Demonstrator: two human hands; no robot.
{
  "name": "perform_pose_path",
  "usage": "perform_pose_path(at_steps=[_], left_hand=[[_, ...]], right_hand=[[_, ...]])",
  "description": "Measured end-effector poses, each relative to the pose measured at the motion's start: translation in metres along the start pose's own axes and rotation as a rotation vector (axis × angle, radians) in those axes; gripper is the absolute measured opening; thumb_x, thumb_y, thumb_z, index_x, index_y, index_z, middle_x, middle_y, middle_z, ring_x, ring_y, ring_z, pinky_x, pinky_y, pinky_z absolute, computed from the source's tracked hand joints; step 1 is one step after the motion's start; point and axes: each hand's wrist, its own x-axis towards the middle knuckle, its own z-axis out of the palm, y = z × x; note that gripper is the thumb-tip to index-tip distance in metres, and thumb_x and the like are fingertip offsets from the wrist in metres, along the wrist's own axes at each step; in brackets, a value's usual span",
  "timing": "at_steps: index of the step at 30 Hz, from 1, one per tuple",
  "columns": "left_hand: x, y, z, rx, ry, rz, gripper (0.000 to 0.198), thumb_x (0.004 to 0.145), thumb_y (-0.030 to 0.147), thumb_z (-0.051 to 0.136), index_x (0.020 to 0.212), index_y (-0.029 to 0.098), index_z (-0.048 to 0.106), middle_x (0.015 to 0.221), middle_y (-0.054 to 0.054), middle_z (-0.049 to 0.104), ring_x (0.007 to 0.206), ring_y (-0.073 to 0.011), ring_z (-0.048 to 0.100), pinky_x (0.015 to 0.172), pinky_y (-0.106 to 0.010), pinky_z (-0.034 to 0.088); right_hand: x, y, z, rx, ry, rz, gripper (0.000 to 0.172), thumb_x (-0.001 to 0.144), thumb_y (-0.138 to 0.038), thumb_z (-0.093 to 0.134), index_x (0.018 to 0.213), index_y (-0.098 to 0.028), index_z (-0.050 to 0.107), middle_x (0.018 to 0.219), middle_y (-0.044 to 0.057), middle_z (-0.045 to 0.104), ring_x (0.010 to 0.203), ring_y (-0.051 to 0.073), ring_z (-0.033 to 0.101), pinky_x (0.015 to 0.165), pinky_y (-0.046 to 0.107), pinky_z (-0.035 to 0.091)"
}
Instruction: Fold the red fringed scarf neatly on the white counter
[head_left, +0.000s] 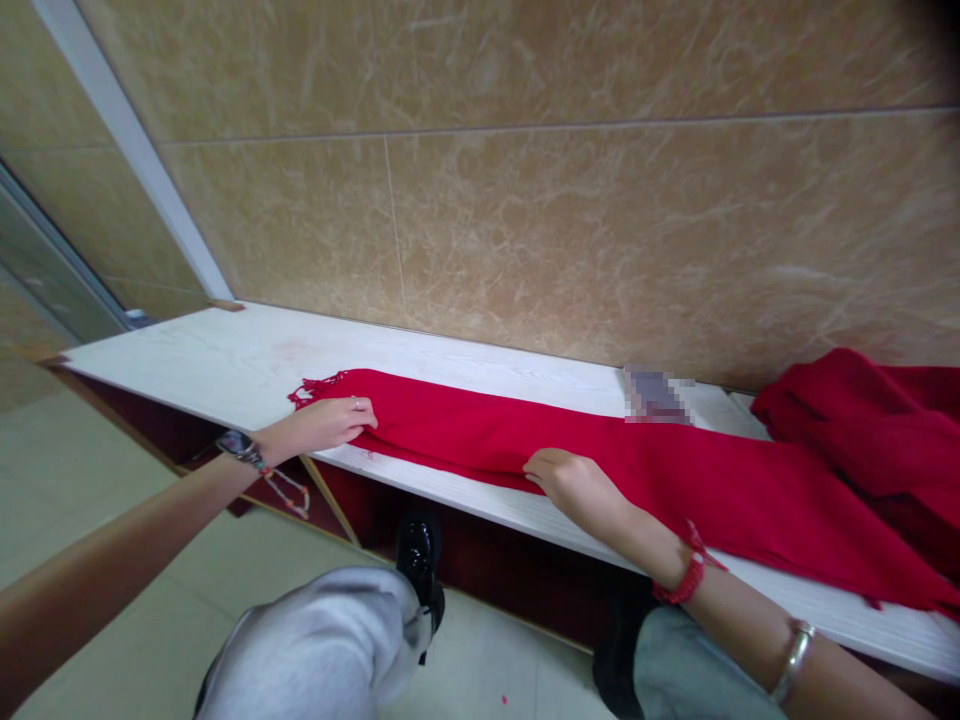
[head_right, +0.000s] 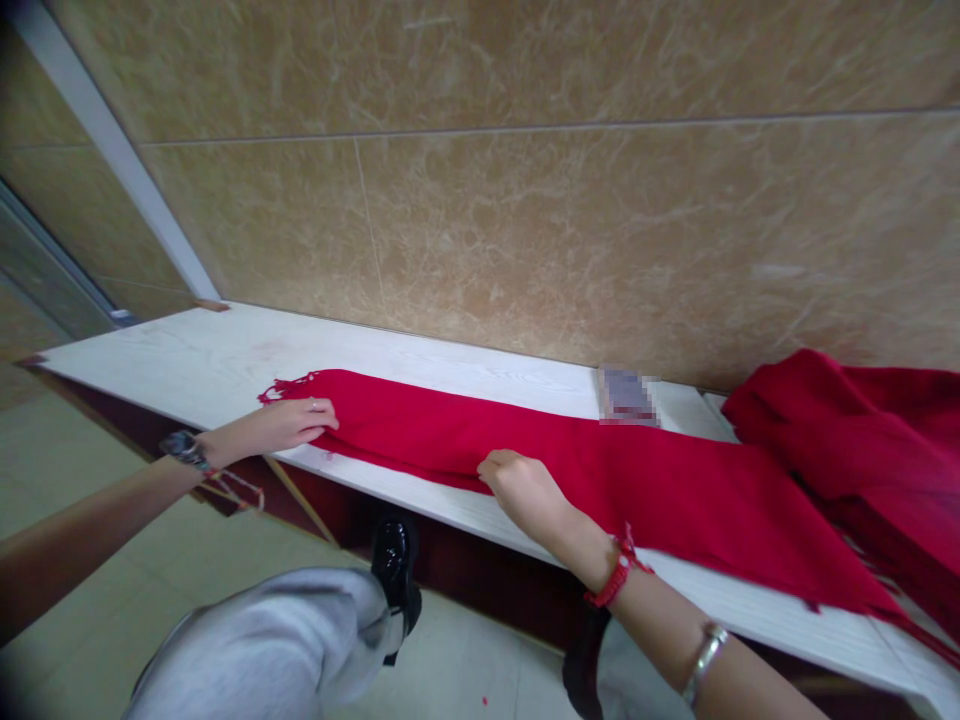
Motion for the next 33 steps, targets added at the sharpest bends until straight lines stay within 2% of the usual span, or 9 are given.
perform_pose_path(at_steps=[5,8,11,16,20,22,26,30,33], left_hand=[[-0.012,0.000,0.008,-0.050,-0.064,-0.047,0.025,0.081,0.008,0.043,0.091,0.019,0.063,0.096,-0.003,0.063,0.096,-0.0152,0.055,0.089,-0.022,0.039],[-0.015,0.001,0.010,-0.115,-0.093,-0.079,0.025,0.079,0.008,0.041,0.087,0.018,0.062,0.092,-0.002,0.063,0.092,-0.0149,0.056,0.086,-0.021,0.039],[-0.018,0.001,0.009,-0.169,-0.094,-0.103,0.026,0.076,0.007,0.038,0.082,0.018,0.061,0.087,-0.002,0.062,0.087,-0.0140,0.056,0.082,-0.020,0.039],[-0.011,-0.011,0.006,-0.219,-0.182,-0.144,0.027,0.071,0.006,0.034,0.075,0.018,0.058,0.078,-0.002,0.061,0.074,-0.0133,0.056,0.071,-0.020,0.042],[0.029,-0.003,0.000,-0.134,-0.003,-0.199,0.036,0.083,0.017,0.028,0.092,0.016,0.062,0.099,-0.007,0.061,0.096,-0.0164,0.054,0.090,-0.027,0.039],[0.053,0.012,0.003,-0.125,0.062,-0.239,0.041,0.089,0.031,0.027,0.116,0.018,0.056,0.127,-0.009,0.050,0.117,-0.0206,0.043,0.101,-0.035,0.031],[0.073,0.030,0.027,-0.183,-0.128,-0.395,0.055,0.089,0.052,0.029,0.140,0.034,0.027,0.150,-0.002,0.017,0.135,-0.0326,0.012,0.103,-0.058,0.014],[0.061,0.011,0.049,-0.193,-0.182,-0.452,0.056,0.090,0.053,0.023,0.142,0.035,0.016,0.150,0.001,0.011,0.137,-0.0290,0.006,0.104,-0.057,0.006],[0.056,-0.007,0.048,-0.203,-0.214,-0.448,0.055,0.090,0.054,0.022,0.142,0.035,0.018,0.151,0.000,0.010,0.137,-0.0278,0.006,0.105,-0.055,0.006]], right_hand=[[-0.014,0.009,0.011,0.112,0.190,-0.156,0.024,0.090,-0.016,0.041,0.093,-0.013,0.065,0.100,0.012,0.067,0.095,0.019,0.062,0.083,0.032,0.051],[-0.019,0.010,0.017,0.147,0.127,-0.238,0.026,0.090,-0.014,0.038,0.101,-0.011,0.062,0.113,0.015,0.063,0.108,0.021,0.057,0.093,0.036,0.046],[-0.020,0.010,0.016,0.213,0.028,-0.183,0.028,0.092,-0.016,0.035,0.104,-0.012,0.060,0.126,0.014,0.055,0.121,0.021,0.046,0.103,0.043,0.035],[-0.021,0.010,0.001,0.292,-0.183,-0.154,0.043,0.094,-0.038,0.029,0.134,-0.024,0.039,0.143,0.007,0.035,0.135,0.024,0.018,0.107,0.058,0.013],[-0.022,0.011,-0.004,0.237,-0.210,-0.019,0.051,0.093,-0.047,0.025,0.142,-0.032,0.019,0.150,0.003,0.016,0.136,0.031,0.003,0.101,0.066,0.013],[-0.024,0.012,-0.001,0.188,-0.230,0.046,0.055,0.092,-0.050,0.024,0.143,-0.030,0.016,0.150,0.005,0.015,0.135,0.035,0.006,0.099,0.069,0.014],[-0.035,0.017,0.006,0.125,-0.263,0.060,0.060,0.090,-0.054,0.025,0.143,-0.027,0.017,0.149,0.007,0.017,0.134,0.038,0.011,0.098,0.069,0.016],[-0.041,0.017,0.005,0.095,-0.249,0.077,0.061,0.090,-0.054,0.025,0.143,-0.024,0.019,0.149,0.010,0.018,0.134,0.037,0.013,0.099,0.067,0.021],[-0.028,0.005,0.000,0.023,-0.163,0.101,0.061,0.089,-0.048,0.037,0.141,-0.019,0.026,0.147,0.015,0.025,0.134,0.037,0.017,0.098,0.066,0.024]])
